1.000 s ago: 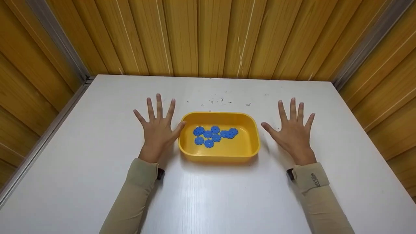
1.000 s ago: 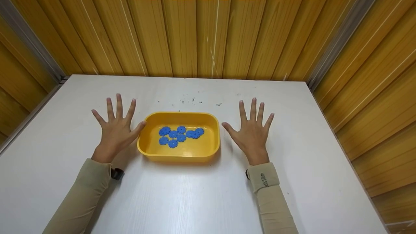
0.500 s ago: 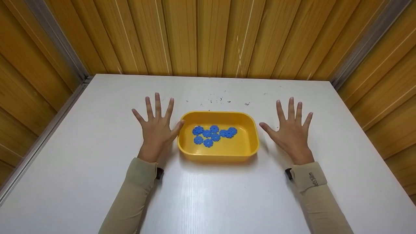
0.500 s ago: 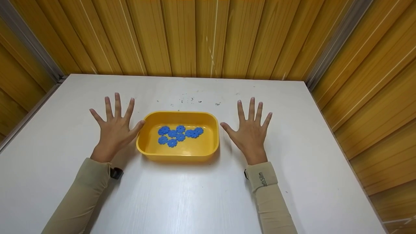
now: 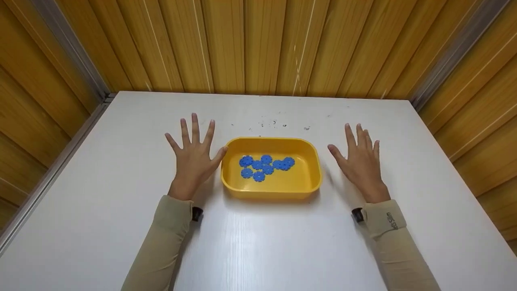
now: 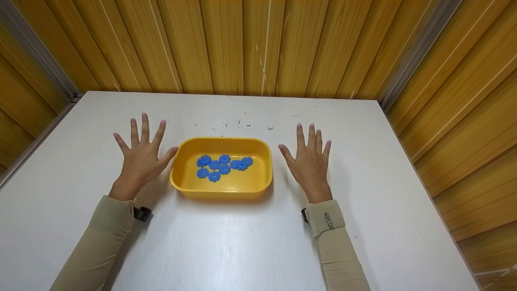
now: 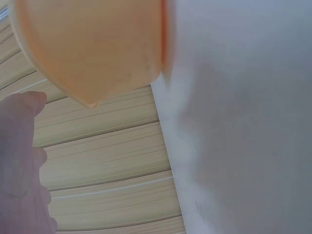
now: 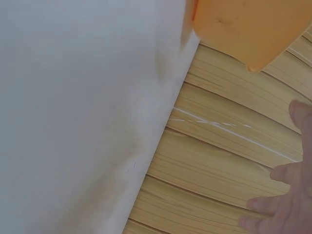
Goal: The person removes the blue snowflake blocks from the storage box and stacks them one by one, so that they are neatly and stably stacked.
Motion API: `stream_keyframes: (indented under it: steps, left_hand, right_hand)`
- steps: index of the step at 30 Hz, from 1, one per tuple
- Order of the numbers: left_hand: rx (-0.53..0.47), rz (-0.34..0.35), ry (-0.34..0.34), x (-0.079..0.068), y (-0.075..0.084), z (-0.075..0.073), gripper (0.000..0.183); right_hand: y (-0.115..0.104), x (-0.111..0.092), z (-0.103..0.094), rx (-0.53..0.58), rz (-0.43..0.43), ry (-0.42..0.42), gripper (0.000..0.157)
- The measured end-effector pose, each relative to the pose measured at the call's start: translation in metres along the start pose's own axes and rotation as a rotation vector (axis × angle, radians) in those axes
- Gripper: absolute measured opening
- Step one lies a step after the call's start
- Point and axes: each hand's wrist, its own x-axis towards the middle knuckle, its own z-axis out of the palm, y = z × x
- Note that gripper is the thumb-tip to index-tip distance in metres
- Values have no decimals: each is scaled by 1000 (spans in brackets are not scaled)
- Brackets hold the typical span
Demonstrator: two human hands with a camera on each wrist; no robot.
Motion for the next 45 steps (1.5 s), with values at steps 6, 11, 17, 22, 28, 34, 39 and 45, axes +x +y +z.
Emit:
stream_keyframes:
  steps: [6, 11, 17, 22, 28, 34, 39, 45]
  left_hand:
    - [-199, -56, -62, 1, 1, -7, 77]
    - [-500, -96, -55, 2, -2, -8, 70]
    - [-988, -212, -92, 3, -12, 0, 61]
    - [-1278, -273, -156, 2, -16, 16, 59]
    - [-1681, -343, -236, -3, -14, 36, 58]
    - [-1846, -294, -297, -8, -12, 46, 61]
    - [-1876, -242, -363, -12, -10, 49, 62]
    - [-1833, -203, -409, -15, -9, 53, 58]
  right_hand:
    - [-1, 0, -5, 154, -5, 57, 71]
    - [-7, 6, -17, 268, -28, 74, 58]
    - [-18, 17, -30, 355, -95, 20, 51]
    - [-27, 27, -34, 364, -145, -60, 50]
    - [-35, 38, -34, 382, -236, -141, 46]
    - [-49, 45, -33, 378, -285, -266, 43]
    - [-63, 51, -32, 348, -279, -406, 43]
    - [-81, 60, -29, 335, -279, -503, 40]
